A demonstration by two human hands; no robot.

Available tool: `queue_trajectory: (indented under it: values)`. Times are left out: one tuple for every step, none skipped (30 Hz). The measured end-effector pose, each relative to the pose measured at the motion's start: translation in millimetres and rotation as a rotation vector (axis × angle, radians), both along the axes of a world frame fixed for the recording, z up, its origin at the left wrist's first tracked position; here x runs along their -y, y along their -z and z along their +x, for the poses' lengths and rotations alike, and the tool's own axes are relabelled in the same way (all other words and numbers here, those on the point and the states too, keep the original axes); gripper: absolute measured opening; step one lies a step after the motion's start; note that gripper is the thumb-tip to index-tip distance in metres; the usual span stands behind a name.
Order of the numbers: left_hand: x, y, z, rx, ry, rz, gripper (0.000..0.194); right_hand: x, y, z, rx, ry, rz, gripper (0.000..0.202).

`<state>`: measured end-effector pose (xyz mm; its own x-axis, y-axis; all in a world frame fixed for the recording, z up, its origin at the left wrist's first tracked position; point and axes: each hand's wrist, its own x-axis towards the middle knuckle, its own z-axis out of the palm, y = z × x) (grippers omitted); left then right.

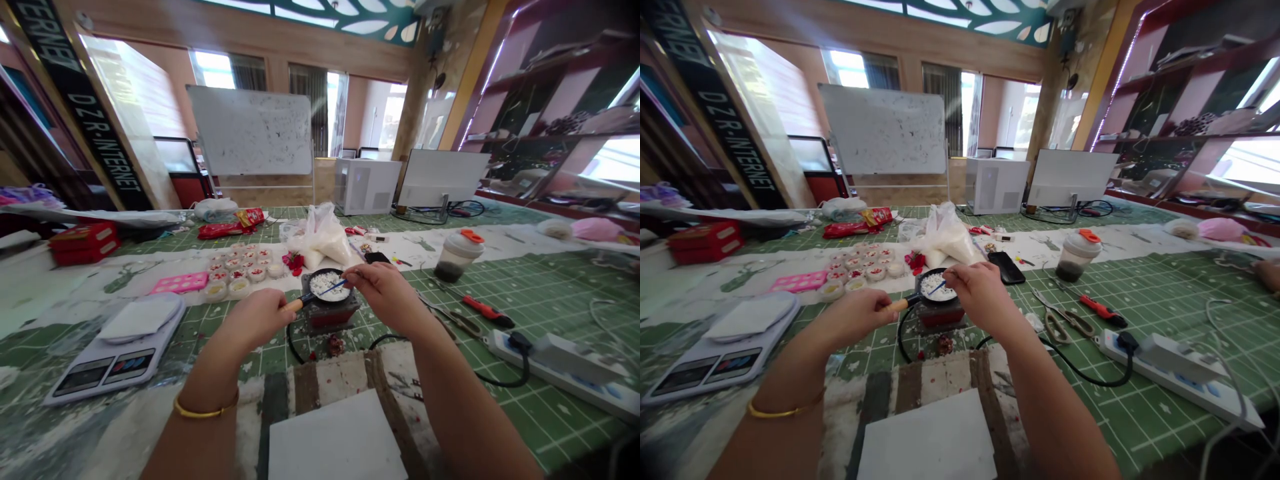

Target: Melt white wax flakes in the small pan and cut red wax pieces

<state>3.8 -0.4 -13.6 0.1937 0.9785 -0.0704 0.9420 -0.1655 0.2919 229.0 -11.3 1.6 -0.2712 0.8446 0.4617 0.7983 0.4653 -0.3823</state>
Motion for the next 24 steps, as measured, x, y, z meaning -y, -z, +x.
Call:
queue_trajectory:
  values:
    - [0.4,-0.5,0.1,0.002,-0.003,-0.001,0.039,-2.1,1.1,0.7,0.011,-0.002,-0.013,0.022]
    - [0.9,-0.9,0.3,0.005,-0.003,-0.002,0.04,-4.7,2.3,1.7,0.023,0.023,-0.022,0.022]
    - [1.3,-1.4,0.4,0.008,-0.003,-0.003,0.041,-7.2,3.4,2.7,0.034,0.072,-0.025,0.022]
    - [1.7,-1.8,0.5,0.01,-0.002,-0.002,0.042,-9.6,4.4,3.8,0.04,0.128,-0.02,0.023]
    - [2.0,-2.1,0.7,0.012,-0.002,-0.001,0.042,-11.7,5.3,4.6,0.042,0.177,-0.008,0.024]
    - [2.0,-2.2,0.8,0.013,-0.001,0.001,0.043,-13.3,6.3,5.1,0.042,0.212,0.008,0.025]
    - [2.0,-2.1,1.0,0.013,-0.002,0.003,0.043,-14.6,7.5,4.9,0.042,0.232,0.024,0.026]
    - [1.8,-1.9,1.2,0.013,-0.003,0.005,0.043,-15.7,8.9,4.0,0.042,0.24,0.036,0.027]
    - [1.5,-1.7,1.3,0.012,-0.004,0.007,0.042,-16.6,10.6,2.5,0.044,0.231,0.039,0.028]
    - [1.3,-1.4,1.4,0.011,-0.005,0.008,0.042,-17.4,12.2,0.6,0.047,0.207,0.035,0.028]
    - [1.2,-1.3,1.5,0.01,-0.006,0.008,0.041,-17.8,13.6,-1.4,0.051,0.17,0.025,0.028]
    - [1.3,-1.2,1.5,0.009,-0.006,0.008,0.039,-17.9,14.4,-2.8,0.051,0.122,0.013,0.027]
    - [1.5,-1.3,1.4,0.009,-0.006,0.007,0.038,-17.5,14.3,-3.4,0.047,0.074,0.0,0.026]
    - [1.9,-1.6,1.2,0.008,-0.005,0.005,0.037,-16.4,13.2,-2.8,0.038,0.04,-0.011,0.025]
    - [2.4,-1.9,1.1,0.009,-0.005,0.003,0.037,-14.7,11.0,-0.8,0.029,0.03,-0.017,0.024]
    - [2.9,-2.4,1.0,0.011,-0.004,0.001,0.039,-12.4,8.1,2.2,0.021,0.048,-0.013,0.024]
    - [3.4,-2.9,0.9,0.012,-0.004,-0.001,0.041,-9.7,4.6,5.9,0.016,0.086,0.0,0.025]
    - [3.8,-3.3,1.0,0.015,-0.005,-0.001,0.043,-6.9,1.1,9.8,0.016,0.136,0.019,0.025]
    - [4.0,-3.6,1.1,0.017,-0.006,-0.002,0.045,-4.2,-2.1,13.2,0.023,0.183,0.039,0.025]
    - [4.2,-3.7,1.4,0.019,-0.008,-0.002,0.047,-1.8,-4.6,15.7,0.036,0.215,0.051,0.025]
    - [4.2,-3.6,1.6,0.019,-0.01,-0.003,0.047,0.0,-6.2,16.9,0.051,0.228,0.048,0.025]
    - [4.1,-3.3,1.8,0.019,-0.012,-0.004,0.047,1.3,-7.1,16.8,0.062,0.218,0.032,0.025]
    - [4.0,-3.0,2.0,0.017,-0.014,-0.004,0.046,1.9,-7.1,15.7,0.067,0.187,0.006,0.026]
    - [4.0,-2.6,2.1,0.016,-0.015,-0.005,0.046,2.1,-6.7,13.8,0.063,0.146,-0.019,0.026]
